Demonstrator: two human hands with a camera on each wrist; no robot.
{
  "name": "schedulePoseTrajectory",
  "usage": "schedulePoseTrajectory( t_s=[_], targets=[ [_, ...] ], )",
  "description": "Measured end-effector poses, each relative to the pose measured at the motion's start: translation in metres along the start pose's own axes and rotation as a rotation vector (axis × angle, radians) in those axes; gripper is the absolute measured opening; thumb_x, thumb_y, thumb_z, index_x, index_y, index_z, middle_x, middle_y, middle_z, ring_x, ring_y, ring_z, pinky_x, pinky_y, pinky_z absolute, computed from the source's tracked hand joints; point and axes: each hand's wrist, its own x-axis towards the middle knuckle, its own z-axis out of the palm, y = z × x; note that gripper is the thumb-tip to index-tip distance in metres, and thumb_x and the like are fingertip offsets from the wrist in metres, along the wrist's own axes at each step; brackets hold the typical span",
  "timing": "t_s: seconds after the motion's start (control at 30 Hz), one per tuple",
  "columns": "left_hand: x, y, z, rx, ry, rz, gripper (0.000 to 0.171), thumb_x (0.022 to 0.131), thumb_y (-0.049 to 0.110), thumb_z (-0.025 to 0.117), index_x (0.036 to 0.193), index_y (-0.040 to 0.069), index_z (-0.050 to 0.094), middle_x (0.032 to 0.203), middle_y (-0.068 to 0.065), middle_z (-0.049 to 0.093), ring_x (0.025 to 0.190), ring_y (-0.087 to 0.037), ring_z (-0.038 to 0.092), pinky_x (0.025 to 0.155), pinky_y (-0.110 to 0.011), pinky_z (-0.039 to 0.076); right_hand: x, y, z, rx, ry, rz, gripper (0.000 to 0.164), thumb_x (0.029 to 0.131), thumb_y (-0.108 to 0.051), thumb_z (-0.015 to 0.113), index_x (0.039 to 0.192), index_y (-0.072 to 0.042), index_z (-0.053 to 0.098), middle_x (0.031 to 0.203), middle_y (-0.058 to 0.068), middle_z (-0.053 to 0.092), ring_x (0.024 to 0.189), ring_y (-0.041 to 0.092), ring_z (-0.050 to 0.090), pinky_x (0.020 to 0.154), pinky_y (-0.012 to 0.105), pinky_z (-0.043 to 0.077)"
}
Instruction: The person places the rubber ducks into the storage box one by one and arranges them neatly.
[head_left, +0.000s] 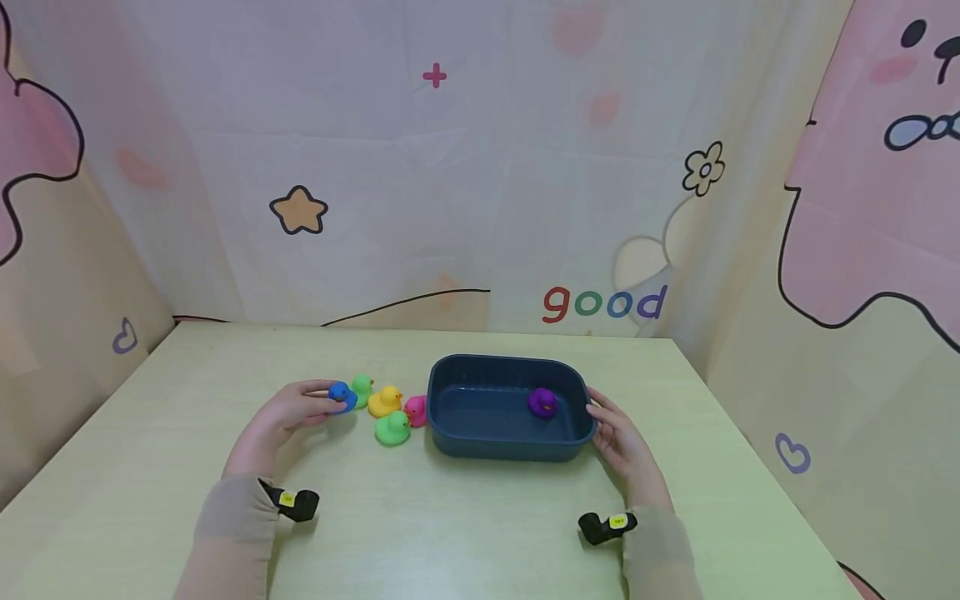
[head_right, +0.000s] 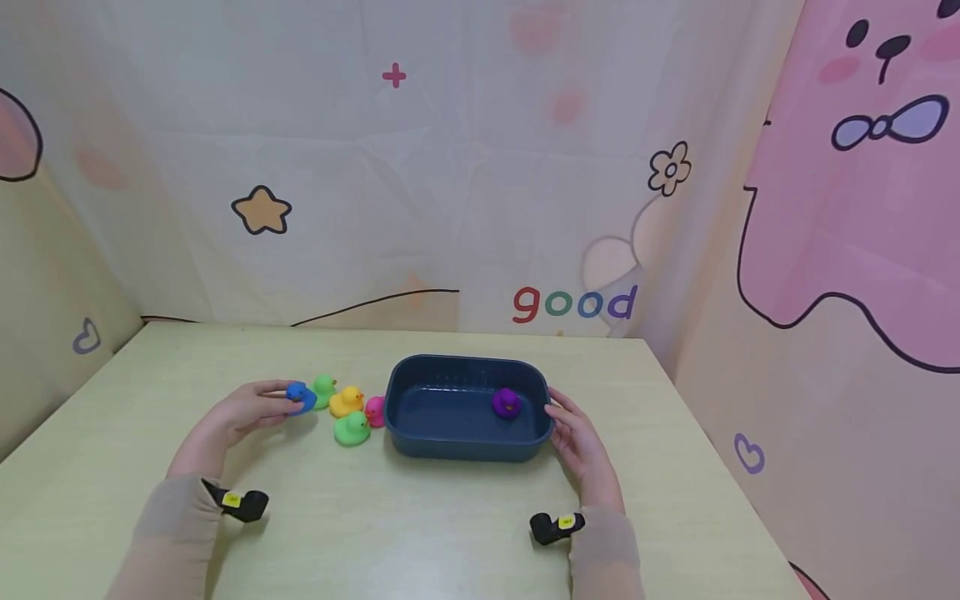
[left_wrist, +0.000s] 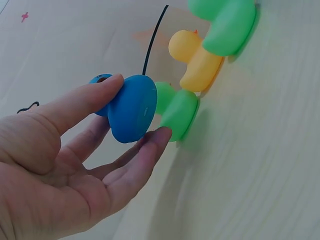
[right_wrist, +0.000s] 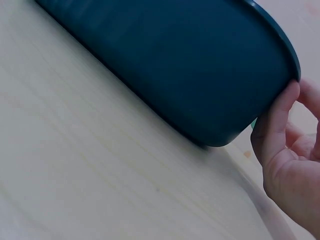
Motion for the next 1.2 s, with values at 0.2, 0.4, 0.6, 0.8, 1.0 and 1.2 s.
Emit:
schedulePoseTrajectory(
  t_s=[0.2,0.4,0.6,0.8,1.0,1.2],
  targets=[
    [0.002,-0.005,-0.002,-0.122,-0.012,0.028,0.066,0.091,0.006,0.067,0.145,-0.011,0.034,0.123,-0.017,0.061,0.090,-0.002,0.063,0.091,-0.026,0.054,0.000,0.000,0.001,-0.004,0.021,-0.009,0.037,0.102,0.001,0.039,0.105,-0.022,0.068,0.090,-0.005,0.068,0.070,0.003,0.063,0.065,0.014,0.053],
    [0.001,-0.005,-0.005,-0.165,-0.005,0.028,0.067,0.092,0.006,0.066,0.147,-0.010,0.032,0.110,-0.002,0.063,0.087,0.000,0.064,0.089,-0.024,0.054,-0.001,0.000,0.001,-0.017,0.015,-0.012,0.036,0.101,0.000,0.040,0.105,-0.023,0.068,0.094,-0.005,0.068,0.072,0.002,0.063,0.067,0.014,0.053],
    [0.002,-0.001,-0.002,-0.184,-0.003,0.036,0.068,0.093,0.008,0.065,0.149,-0.008,0.029,0.134,-0.022,0.051,0.090,0.001,0.063,0.097,-0.027,0.050,-0.001,-0.001,0.003,-0.028,0.043,0.001,0.035,0.101,-0.001,0.041,0.103,-0.024,0.067,0.093,-0.005,0.068,0.072,0.002,0.062,0.066,0.013,0.052],
    [0.005,0.005,0.006,-0.199,-0.029,0.083,0.067,0.096,0.008,0.061,0.150,-0.008,0.025,0.150,-0.032,0.032,0.092,0.003,0.062,0.102,-0.029,0.046,-0.002,-0.002,0.004,-0.021,0.045,0.005,0.033,0.101,-0.001,0.041,0.104,-0.022,0.066,0.093,-0.005,0.068,0.072,0.002,0.062,0.066,0.013,0.052],
    [0.008,0.013,0.019,-0.190,-0.042,0.121,0.066,0.096,0.006,0.060,0.148,-0.013,0.024,0.148,-0.034,0.033,0.093,0.002,0.061,0.092,-0.019,0.051,-0.001,0.000,0.002,-0.014,0.005,-0.025,0.034,0.101,0.001,0.039,0.108,-0.021,0.065,0.091,-0.005,0.069,0.071,0.003,0.064,0.065,0.014,0.052],
    [0.015,0.025,0.035,-0.185,-0.051,0.114,0.064,0.096,0.008,0.060,0.148,-0.012,0.027,0.148,-0.033,0.036,0.099,-0.002,0.062,0.102,-0.028,0.045,-0.001,0.001,0.001,-0.021,0.017,-0.024,0.034,0.102,0.000,0.040,0.108,-0.021,0.065,0.090,-0.005,0.069,0.070,0.002,0.064,0.065,0.013,0.052]
  ],
)
